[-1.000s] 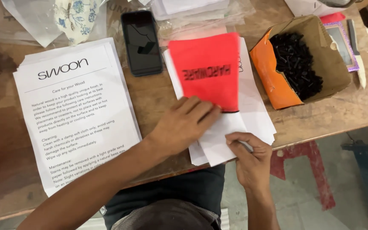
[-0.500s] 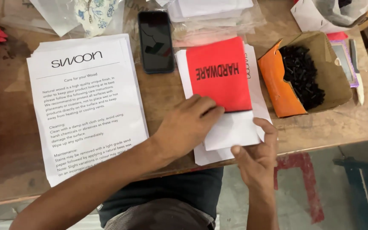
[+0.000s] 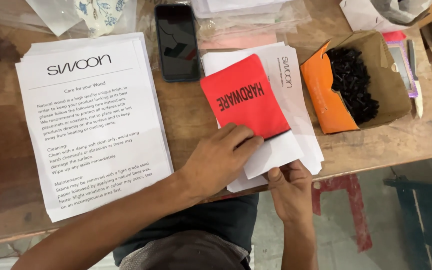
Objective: Packing instruction manuals and small furniture hardware components into pouches and envelopes.
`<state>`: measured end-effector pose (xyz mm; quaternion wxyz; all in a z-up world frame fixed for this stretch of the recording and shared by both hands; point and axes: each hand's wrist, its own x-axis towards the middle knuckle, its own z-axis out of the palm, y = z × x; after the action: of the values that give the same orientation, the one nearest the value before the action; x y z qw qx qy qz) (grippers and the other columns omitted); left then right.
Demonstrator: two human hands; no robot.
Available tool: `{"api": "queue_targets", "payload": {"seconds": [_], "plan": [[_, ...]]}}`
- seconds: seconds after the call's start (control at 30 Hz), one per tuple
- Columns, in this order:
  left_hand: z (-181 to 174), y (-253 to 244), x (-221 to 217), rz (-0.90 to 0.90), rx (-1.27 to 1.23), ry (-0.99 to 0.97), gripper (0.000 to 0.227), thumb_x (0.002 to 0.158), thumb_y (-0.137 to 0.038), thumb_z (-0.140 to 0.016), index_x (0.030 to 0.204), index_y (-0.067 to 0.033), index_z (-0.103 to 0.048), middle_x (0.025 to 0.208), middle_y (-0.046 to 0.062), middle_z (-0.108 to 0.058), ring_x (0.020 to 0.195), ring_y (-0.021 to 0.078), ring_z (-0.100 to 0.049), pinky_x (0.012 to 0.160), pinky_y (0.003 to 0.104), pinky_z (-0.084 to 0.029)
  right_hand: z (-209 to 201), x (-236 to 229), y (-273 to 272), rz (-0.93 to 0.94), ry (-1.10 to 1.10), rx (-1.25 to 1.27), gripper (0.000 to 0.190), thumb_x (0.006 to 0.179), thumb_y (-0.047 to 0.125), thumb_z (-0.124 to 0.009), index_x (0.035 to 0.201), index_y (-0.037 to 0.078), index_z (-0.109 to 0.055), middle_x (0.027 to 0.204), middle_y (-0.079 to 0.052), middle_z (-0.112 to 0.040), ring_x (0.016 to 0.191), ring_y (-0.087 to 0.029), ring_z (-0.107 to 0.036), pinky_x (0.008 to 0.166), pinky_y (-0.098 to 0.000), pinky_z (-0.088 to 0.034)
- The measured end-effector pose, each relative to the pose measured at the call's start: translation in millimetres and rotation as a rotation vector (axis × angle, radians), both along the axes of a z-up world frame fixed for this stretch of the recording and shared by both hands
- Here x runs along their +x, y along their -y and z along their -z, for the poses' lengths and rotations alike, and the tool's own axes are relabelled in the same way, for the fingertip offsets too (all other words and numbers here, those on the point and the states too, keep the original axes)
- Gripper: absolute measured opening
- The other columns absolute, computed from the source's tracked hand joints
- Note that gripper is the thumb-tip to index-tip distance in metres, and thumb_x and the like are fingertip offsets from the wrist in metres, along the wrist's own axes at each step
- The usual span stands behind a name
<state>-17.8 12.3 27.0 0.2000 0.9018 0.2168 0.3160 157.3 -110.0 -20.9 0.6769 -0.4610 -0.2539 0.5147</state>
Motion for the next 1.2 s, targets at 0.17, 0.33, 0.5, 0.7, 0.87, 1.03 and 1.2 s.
{"api": "queue_targets", "payload": {"seconds": [0.17, 0.33, 0.5, 0.7, 0.87, 1.03, 1.2], "plan": [[-7, 9, 1, 0.023, -0.142, 0.161, 0.035, 0.080, 0.000, -0.070, 0.115, -0.0036, -0.066, 0.104, 0.007, -0.062, 0.093, 0.0256, -0.066, 0.077, 0.039, -0.057, 44, 24, 10, 0.001, 0.092, 0.003, 0.024, 0.105, 0.007, -0.074, 0.118, -0.009, -0.061, 0.108, -0.016, -0.071, 0.096, -0.023, -0.066, 0.084, -0.0365, -0.054], [-17, 10, -1, 0.007, -0.298, 0.310, 0.022, 0.094, -0.001, -0.069, 0.115, -0.0065, -0.066, 0.103, 0.007, -0.063, 0.094, 0.0254, -0.067, 0.078, 0.038, -0.057, -16, 0, -18, -0.032, 0.055, 0.045, 0.034, 0.099, 0.011, -0.071, 0.128, -0.004, -0.062, 0.120, -0.012, -0.070, 0.107, -0.018, -0.067, 0.096, -0.0321, -0.055], [-15, 16, -6, 0.025, -0.409, 0.327, 0.016, 0.099, -0.004, -0.068, 0.114, -0.0056, -0.065, 0.101, 0.008, -0.064, 0.093, 0.0258, -0.067, 0.078, 0.038, -0.056, -22, -4, -24, -0.052, 0.066, 0.045, 0.027, 0.101, -0.001, -0.066, 0.127, -0.005, -0.062, 0.120, -0.015, -0.070, 0.105, -0.020, -0.069, 0.092, -0.0348, -0.057], [-15, 21, -12, -0.009, -0.342, 0.333, 0.019, 0.097, -0.002, -0.065, 0.116, -0.0049, -0.064, 0.105, 0.009, -0.064, 0.097, 0.0297, -0.067, 0.082, 0.039, -0.056, -9, -8, -26, -0.021, 0.096, -0.040, 0.031, 0.100, -0.005, -0.066, 0.130, -0.007, -0.059, 0.117, -0.016, -0.069, 0.100, -0.020, -0.068, 0.085, -0.0331, -0.056], [-16, 23, -19, -0.059, -0.446, 0.298, 0.019, 0.097, -0.004, -0.066, 0.116, -0.0055, -0.066, 0.105, 0.009, -0.065, 0.094, 0.0281, -0.068, 0.080, 0.038, -0.057, -26, -18, -25, -0.111, 0.095, 0.002, 0.043, 0.095, -0.002, -0.067, 0.136, -0.003, -0.056, 0.120, -0.014, -0.068, 0.106, -0.018, -0.066, 0.092, -0.0302, -0.055], [-5, 25, -17, -0.038, -0.370, 0.255, 0.017, 0.098, -0.006, -0.068, 0.115, -0.0056, -0.067, 0.103, 0.008, -0.065, 0.097, 0.0287, -0.065, 0.082, 0.039, -0.055, -22, -19, -21, -0.108, 0.132, -0.031, 0.044, 0.093, -0.005, -0.068, 0.135, -0.006, -0.055, 0.124, -0.014, -0.067, 0.112, -0.019, -0.066, 0.098, -0.0321, -0.055], [0, 31, -14, 0.050, -0.357, 0.289, 0.025, 0.090, 0.000, -0.069, 0.114, -0.0050, -0.065, 0.102, 0.008, -0.064, 0.097, 0.0287, -0.065, 0.083, 0.040, -0.055, -23, -23, -14, -0.024, 0.035, -0.055, 0.044, 0.093, -0.007, -0.064, 0.137, -0.004, -0.055, 0.118, -0.016, -0.070, 0.103, -0.021, -0.069, 0.089, -0.0330, -0.057]]}}
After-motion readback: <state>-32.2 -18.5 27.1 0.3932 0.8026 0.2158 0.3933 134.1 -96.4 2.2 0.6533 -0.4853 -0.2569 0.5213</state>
